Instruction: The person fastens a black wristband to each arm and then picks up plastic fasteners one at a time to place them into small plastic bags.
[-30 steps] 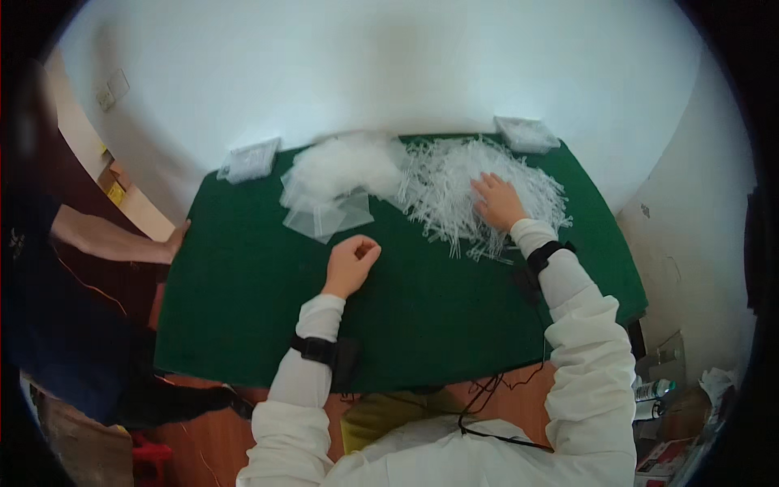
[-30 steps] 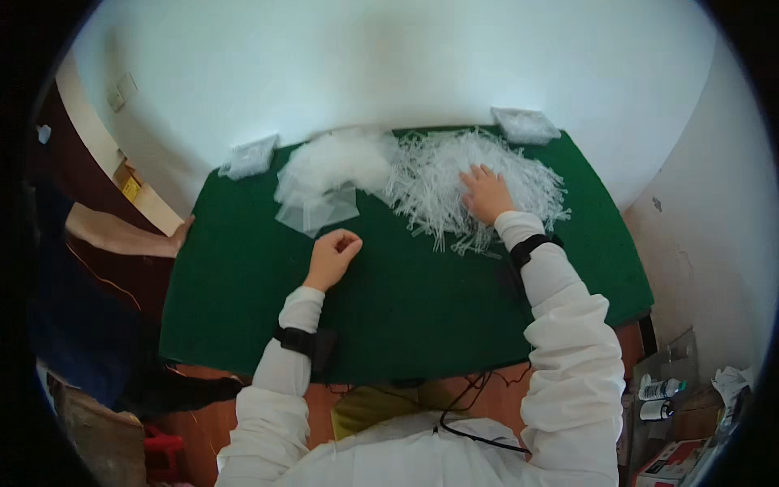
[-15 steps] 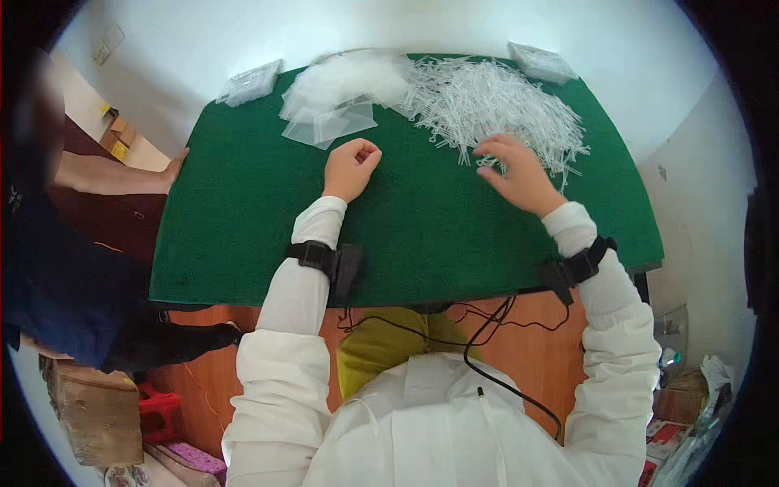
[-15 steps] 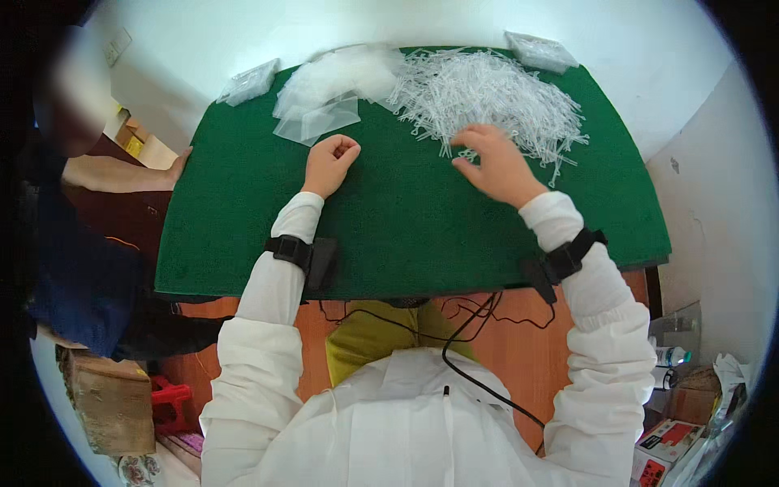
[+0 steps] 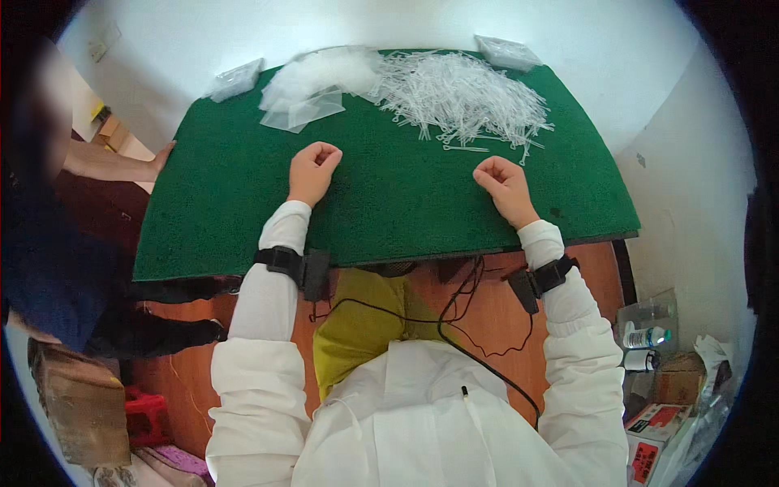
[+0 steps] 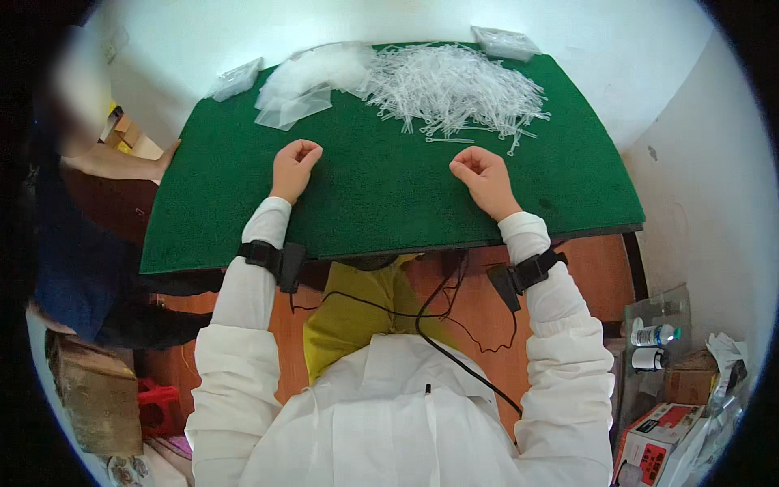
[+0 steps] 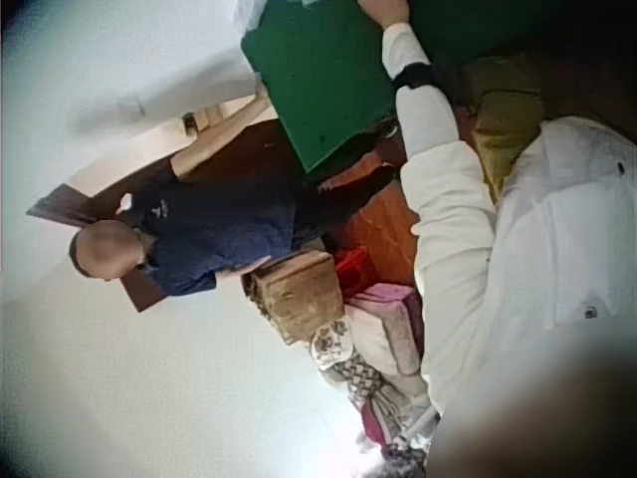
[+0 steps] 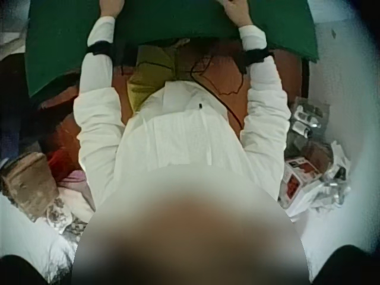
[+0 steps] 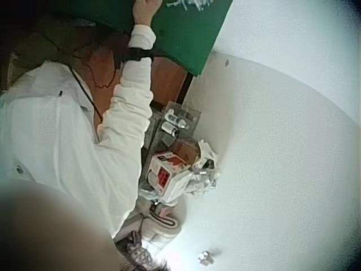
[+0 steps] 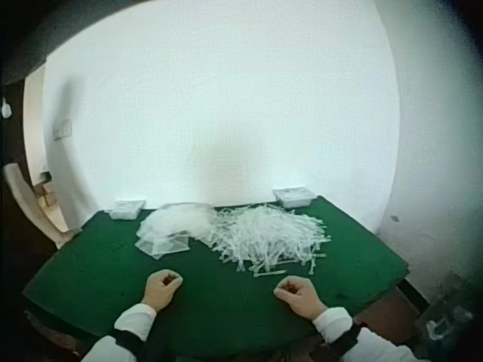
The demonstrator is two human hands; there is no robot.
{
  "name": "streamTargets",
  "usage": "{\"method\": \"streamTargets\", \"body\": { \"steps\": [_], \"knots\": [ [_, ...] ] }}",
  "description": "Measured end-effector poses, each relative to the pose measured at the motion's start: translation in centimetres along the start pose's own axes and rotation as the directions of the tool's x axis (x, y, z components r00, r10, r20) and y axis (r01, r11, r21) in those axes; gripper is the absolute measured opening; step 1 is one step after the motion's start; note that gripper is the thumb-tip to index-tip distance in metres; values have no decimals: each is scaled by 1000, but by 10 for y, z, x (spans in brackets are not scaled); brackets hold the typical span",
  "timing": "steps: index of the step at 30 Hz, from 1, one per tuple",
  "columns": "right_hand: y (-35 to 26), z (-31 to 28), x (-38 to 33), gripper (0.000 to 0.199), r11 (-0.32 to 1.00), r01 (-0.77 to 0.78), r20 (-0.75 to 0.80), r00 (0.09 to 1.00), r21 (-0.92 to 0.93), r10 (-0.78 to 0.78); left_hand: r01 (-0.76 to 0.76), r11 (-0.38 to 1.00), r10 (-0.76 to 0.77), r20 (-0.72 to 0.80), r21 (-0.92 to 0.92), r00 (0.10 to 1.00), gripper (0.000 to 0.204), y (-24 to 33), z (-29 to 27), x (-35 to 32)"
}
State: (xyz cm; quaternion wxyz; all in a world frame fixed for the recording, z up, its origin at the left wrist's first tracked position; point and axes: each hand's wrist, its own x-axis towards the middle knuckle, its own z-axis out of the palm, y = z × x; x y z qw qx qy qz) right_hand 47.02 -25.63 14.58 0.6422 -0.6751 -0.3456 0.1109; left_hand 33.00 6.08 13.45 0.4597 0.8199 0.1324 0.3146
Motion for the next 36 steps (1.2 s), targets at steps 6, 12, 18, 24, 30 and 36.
{"method": "streamTargets", "body": {
  "steps": [6,12,18,24,30,36],
  "knots": [
    [5,-5,6,8,998,28,-25,999,-63,-29,-23,1000,23,-17,16,1000,12,12,-1,-15],
    [7,-4,10,10,978,131,-36,990,-162,-139,-48,992,47,12,116,999,17,21,-2,-24],
    [7,2,12,15,924,138,-31,987,-356,-159,-31,972,33,-2,232,999,18,30,-3,-30],
    [4,0,17,16,958,6,14,1000,-287,-3,45,988,-52,44,150,998,18,28,-6,-31],
    [-8,-12,35,14,950,-62,146,983,-306,111,64,996,-48,240,-57,970,18,18,-15,-7],
    [-26,4,107,15,881,17,272,954,-472,127,412,909,-359,388,-59,849,27,10,-29,56]
  ]
}}
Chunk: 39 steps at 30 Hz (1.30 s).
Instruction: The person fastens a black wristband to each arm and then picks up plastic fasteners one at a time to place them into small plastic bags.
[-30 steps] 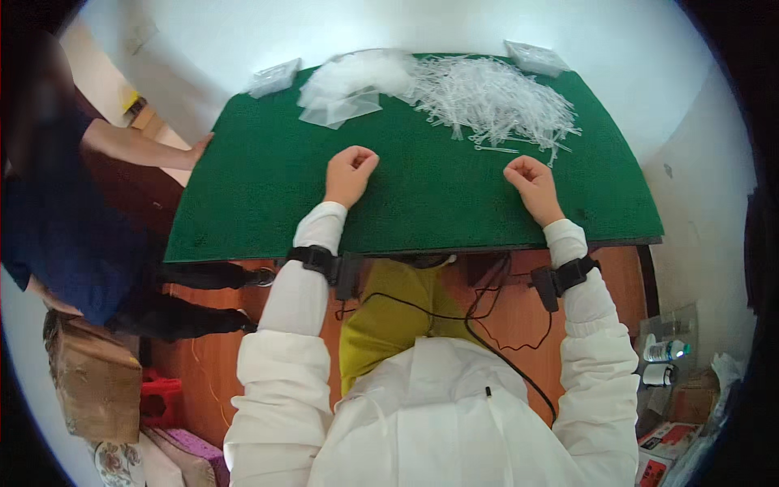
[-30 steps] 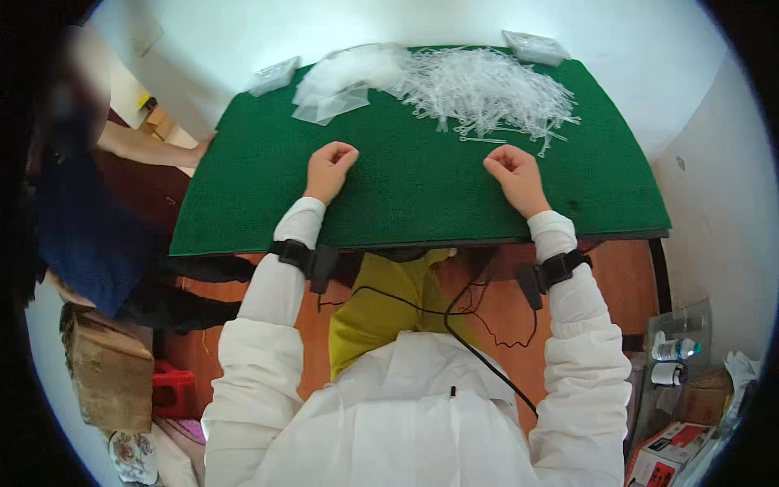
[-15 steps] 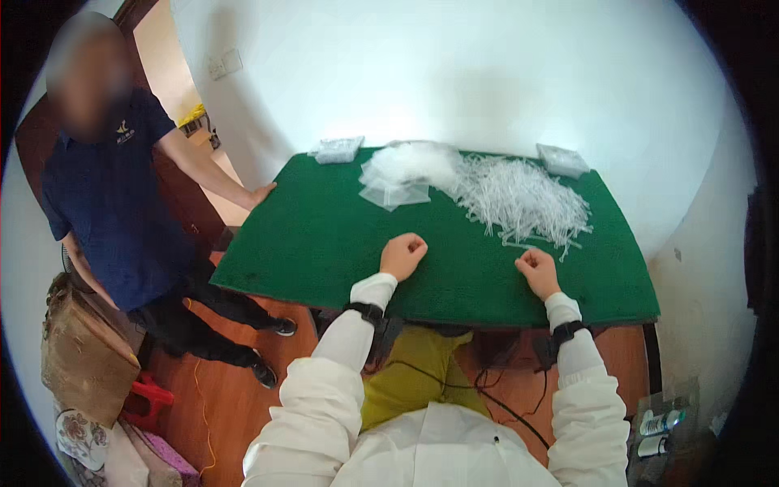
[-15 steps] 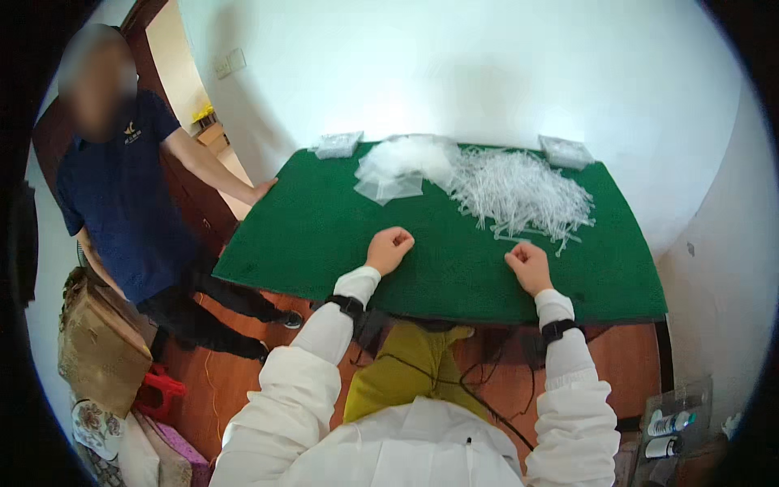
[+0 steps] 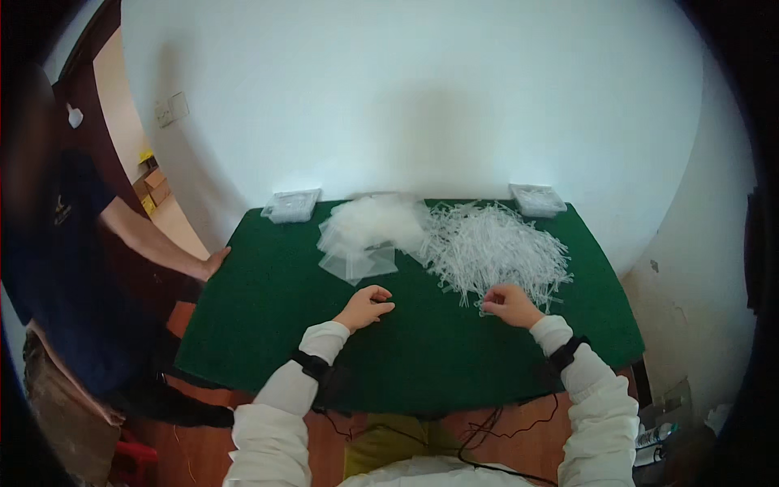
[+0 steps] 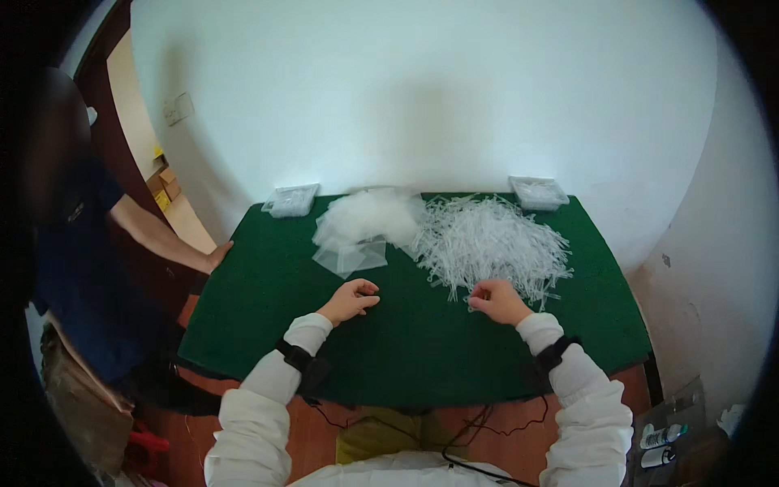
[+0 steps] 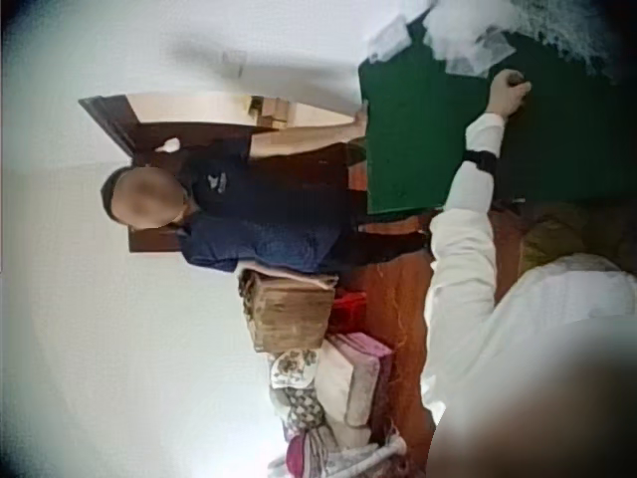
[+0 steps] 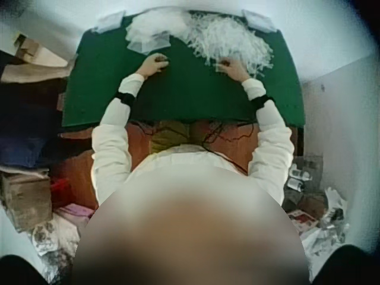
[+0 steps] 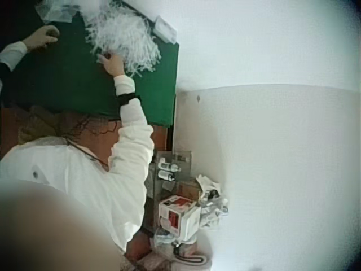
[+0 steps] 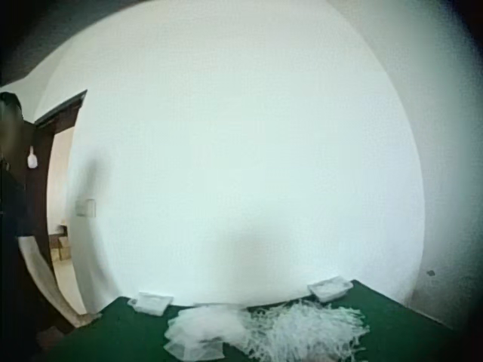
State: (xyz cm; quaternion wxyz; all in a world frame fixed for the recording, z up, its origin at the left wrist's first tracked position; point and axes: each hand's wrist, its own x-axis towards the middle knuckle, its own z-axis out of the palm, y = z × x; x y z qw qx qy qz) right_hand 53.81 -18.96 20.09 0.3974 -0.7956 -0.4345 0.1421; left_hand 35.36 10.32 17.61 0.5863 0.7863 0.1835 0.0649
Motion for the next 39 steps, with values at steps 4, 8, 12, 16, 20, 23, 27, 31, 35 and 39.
{"method": "streamTargets", "body": {
  "steps": [4,8,12,16,20,23,27,31,35,39],
  "knots": [
    [-14,20,85,21,994,63,13,998,-89,-62,-59,998,53,-229,-21,972,28,-20,-4,45],
    [-6,59,168,50,824,276,5,949,-496,-315,-39,980,-5,-226,-193,974,25,-25,-4,63],
    [-20,84,223,73,704,171,60,982,-689,-180,-148,975,95,-296,-164,951,24,-40,-5,61],
    [-26,97,260,83,622,-12,20,999,-783,45,-298,902,385,-273,312,882,22,-20,-4,48],
    [-11,125,284,85,690,-66,37,991,-721,132,-212,780,479,-343,589,808,39,-12,-1,45],
    [-23,157,286,84,722,-5,47,998,-692,52,220,648,360,-548,729,755,65,-13,-5,41],
    [-39,169,269,79,719,56,70,998,-693,-10,354,622,245,-603,698,759,84,-18,-21,45],
    [-36,146,247,76,760,122,81,993,-638,-92,315,651,186,-547,691,816,84,-35,-32,51],
    [-3,106,212,73,744,103,127,992,-660,-24,174,646,254,-424,743,869,82,-32,-26,51],
    [-6,86,184,70,635,184,219,975,-751,-23,56,548,323,-273,835,906,79,-22,-19,41]
  ]
}}
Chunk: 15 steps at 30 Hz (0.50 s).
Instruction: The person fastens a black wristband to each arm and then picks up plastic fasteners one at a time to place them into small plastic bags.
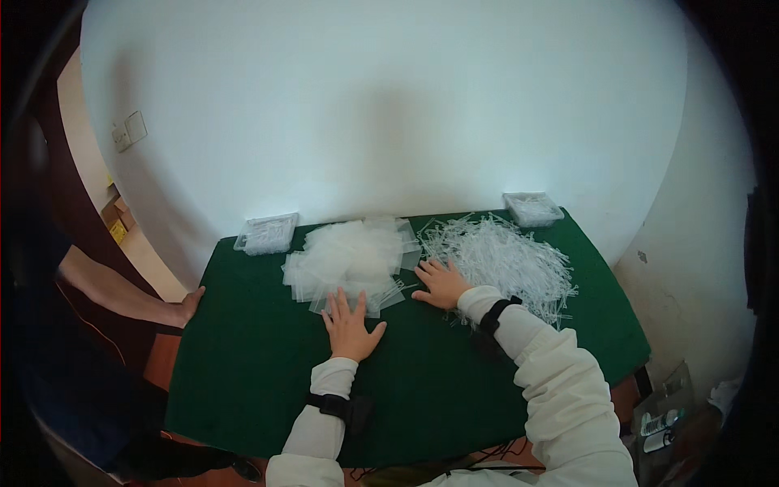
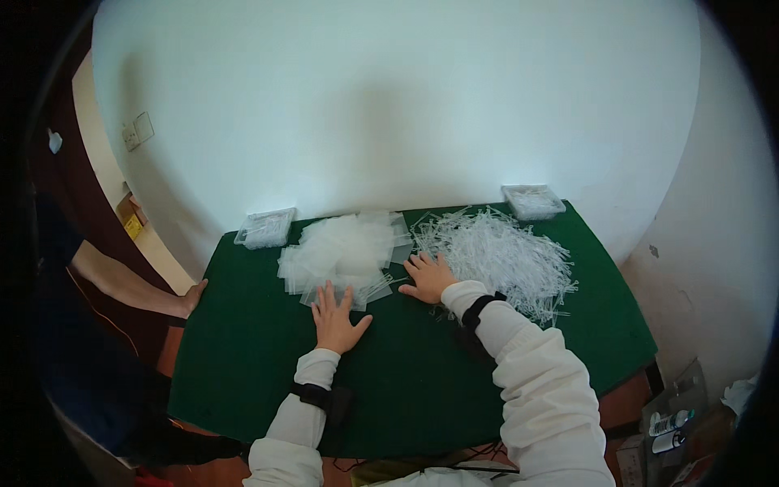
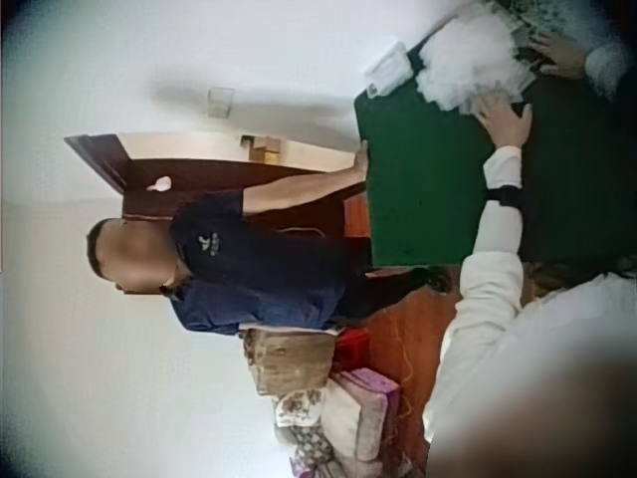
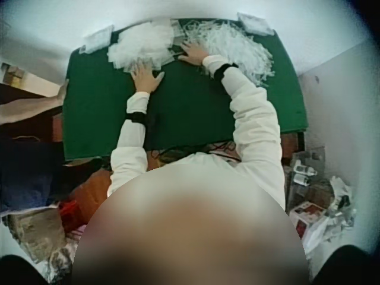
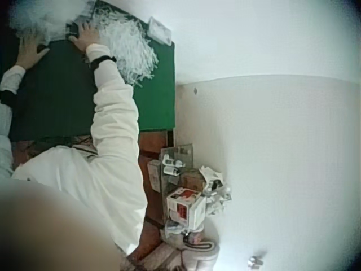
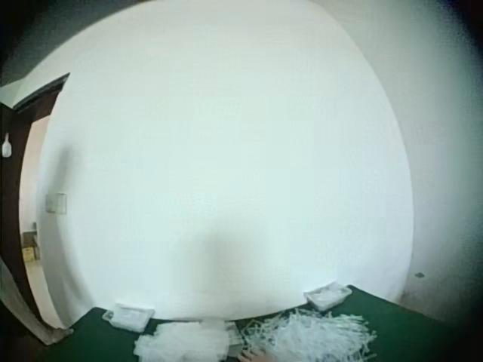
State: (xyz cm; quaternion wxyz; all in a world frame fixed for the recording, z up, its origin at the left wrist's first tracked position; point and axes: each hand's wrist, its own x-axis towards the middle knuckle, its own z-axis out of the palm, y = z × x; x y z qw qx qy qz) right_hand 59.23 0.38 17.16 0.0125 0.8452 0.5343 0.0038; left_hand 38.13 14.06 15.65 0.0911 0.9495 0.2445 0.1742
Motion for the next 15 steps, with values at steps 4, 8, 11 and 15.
{"method": "streamTargets", "body": {
  "steps": [4,8,11,15],
  "knots": [
    [4,-25,7,65,984,19,-41,999,176,-12,-28,1000,28,22,6,999,78,3,-4,-2],
    [5,-2,49,58,988,79,-367,930,129,-26,-36,999,35,41,29,999,77,8,1,-2],
    [6,5,67,53,990,61,-317,948,129,-17,-46,998,44,42,46,998,76,7,10,-1],
    [17,11,61,48,978,161,-193,972,129,-134,-29,996,23,66,81,998,74,4,7,0]
  ]
}}
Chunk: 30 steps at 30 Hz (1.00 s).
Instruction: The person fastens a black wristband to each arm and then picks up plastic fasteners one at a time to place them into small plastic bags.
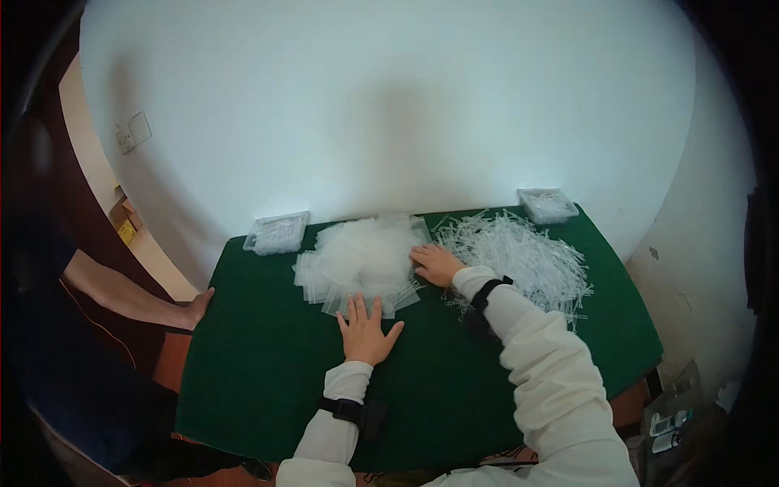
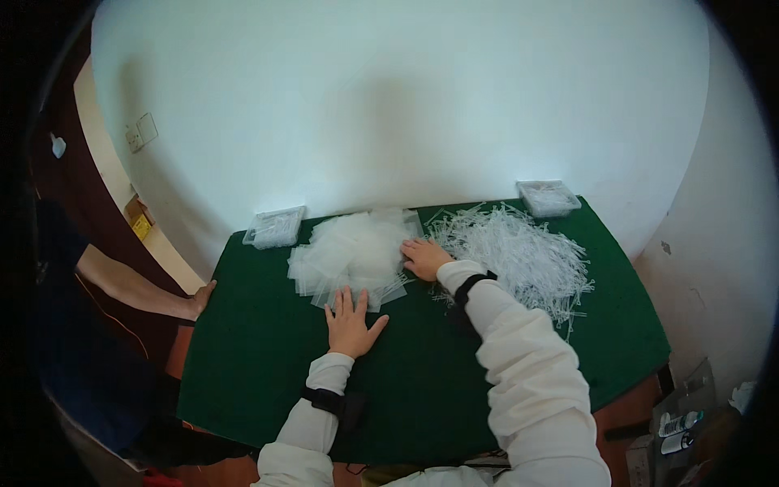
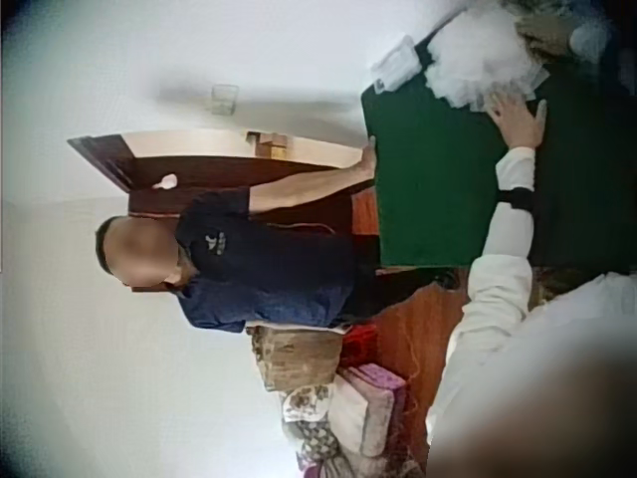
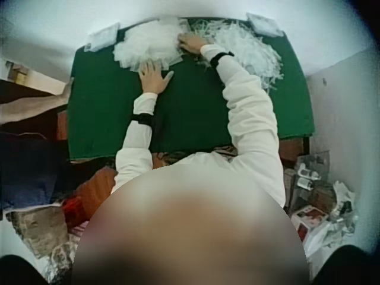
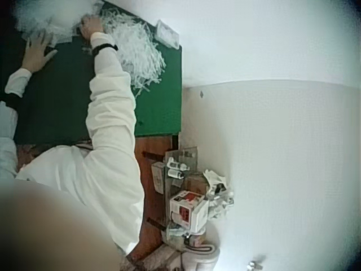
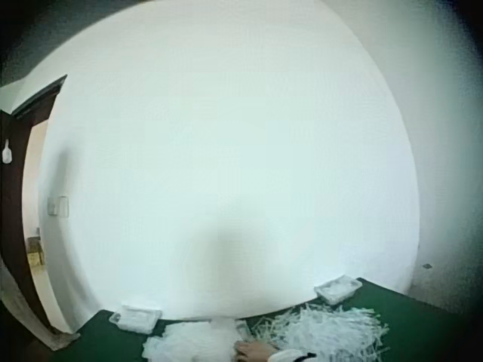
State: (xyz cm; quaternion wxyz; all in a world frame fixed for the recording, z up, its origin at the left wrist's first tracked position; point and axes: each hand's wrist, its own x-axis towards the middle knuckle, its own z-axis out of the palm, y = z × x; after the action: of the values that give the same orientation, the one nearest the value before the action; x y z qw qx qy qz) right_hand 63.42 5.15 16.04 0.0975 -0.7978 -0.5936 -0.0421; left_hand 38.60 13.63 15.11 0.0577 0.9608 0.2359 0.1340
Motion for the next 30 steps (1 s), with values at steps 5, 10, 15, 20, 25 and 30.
{"method": "streamTargets", "body": {
  "steps": [5,10,15,20,25,30],
  "knots": [
    [10,-14,-63,43,989,148,-1,989,-12,-148,31,999,-31,18,23,999,75,-2,1,2],
    [3,-37,-89,33,980,197,-109,974,-30,-200,71,997,-71,-11,-5,997,75,-4,4,3],
    [-44,-27,-49,24,950,271,-220,947,153,-235,97,995,-97,-33,0,995,74,-1,2,2],
    [-65,-5,-25,18,944,298,-151,949,143,-277,87,996,-88,-46,-15,995,75,-1,4,3],
    [-38,-19,-42,9,971,149,103,980,186,-170,104,995,-104,-43,-4,994,75,-4,4,2],
    [-16,-42,-67,13,980,162,208,961,119,-184,101,995,-101,-81,3,992,75,-3,3,2]
  ]
}}
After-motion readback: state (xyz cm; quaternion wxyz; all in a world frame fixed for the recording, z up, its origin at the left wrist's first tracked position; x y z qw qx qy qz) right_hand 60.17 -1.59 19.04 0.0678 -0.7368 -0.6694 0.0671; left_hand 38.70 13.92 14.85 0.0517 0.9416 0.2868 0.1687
